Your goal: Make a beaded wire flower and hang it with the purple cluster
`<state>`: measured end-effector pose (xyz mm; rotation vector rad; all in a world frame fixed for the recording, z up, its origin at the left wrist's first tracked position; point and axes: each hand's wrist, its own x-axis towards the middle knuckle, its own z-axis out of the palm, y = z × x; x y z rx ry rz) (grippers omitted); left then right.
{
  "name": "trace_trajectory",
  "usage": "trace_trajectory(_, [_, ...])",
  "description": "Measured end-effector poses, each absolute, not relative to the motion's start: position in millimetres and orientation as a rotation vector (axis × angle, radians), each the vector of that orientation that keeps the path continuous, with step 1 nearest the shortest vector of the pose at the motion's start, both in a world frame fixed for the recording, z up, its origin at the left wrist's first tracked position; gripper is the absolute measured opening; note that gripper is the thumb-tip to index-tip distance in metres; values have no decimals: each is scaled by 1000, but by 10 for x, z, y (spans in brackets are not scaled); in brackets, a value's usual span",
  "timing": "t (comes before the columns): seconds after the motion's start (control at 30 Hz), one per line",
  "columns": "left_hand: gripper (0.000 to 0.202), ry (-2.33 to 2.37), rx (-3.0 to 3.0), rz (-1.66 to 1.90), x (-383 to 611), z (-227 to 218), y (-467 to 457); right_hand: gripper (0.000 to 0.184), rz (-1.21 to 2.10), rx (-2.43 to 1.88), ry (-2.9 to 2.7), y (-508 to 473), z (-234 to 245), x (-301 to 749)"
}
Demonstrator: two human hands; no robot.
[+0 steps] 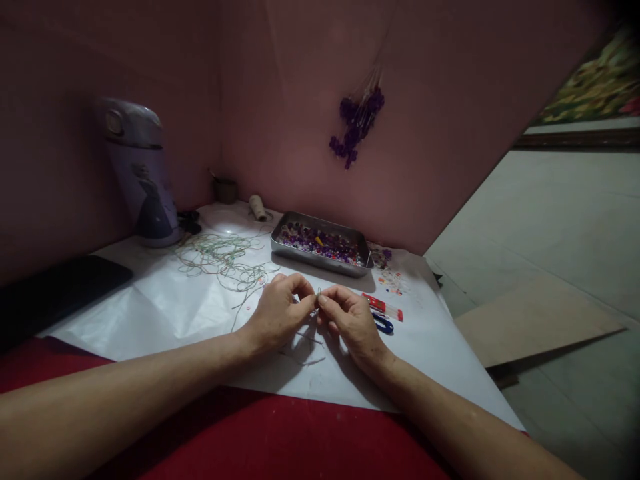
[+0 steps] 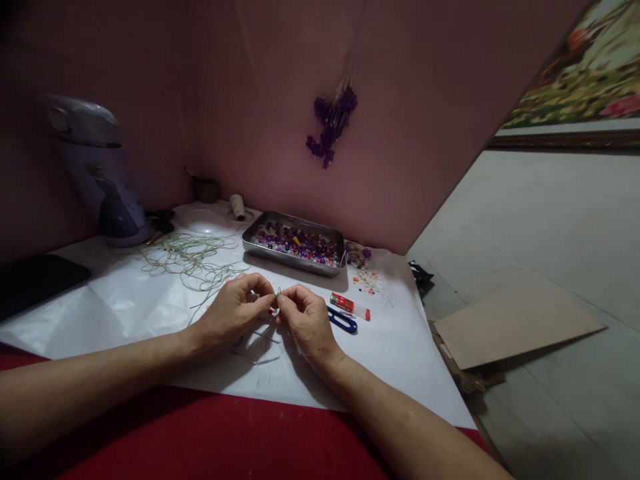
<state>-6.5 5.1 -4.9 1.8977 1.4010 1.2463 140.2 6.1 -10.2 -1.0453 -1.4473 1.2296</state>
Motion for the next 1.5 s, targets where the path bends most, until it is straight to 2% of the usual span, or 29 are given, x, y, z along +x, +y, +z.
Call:
trace_trajectory(0.4, [12,1316,1717,1247,-57,-7,36,18,1234,-1024,-1481,86,-119,1404])
trace_trajectory(0.9, [15,1334,1846,1249,-54,-5,35,18,1181,-1042,-1557,86,-120,1407])
trace_trajectory(1.13, [16,1239,1646,1218,-58,-16,58,17,1215,-1040,-1465,85,-130,1408])
trace_trajectory(1.3, [11,1277,1722,1200,-56,-32,55,18,1215,-1024,-1446,86,-130,1402])
trace_trajectory(1.5, [14,1368,1874,1232,-63,-37,57,18,1195,-1047,-1453,85,-124,1404])
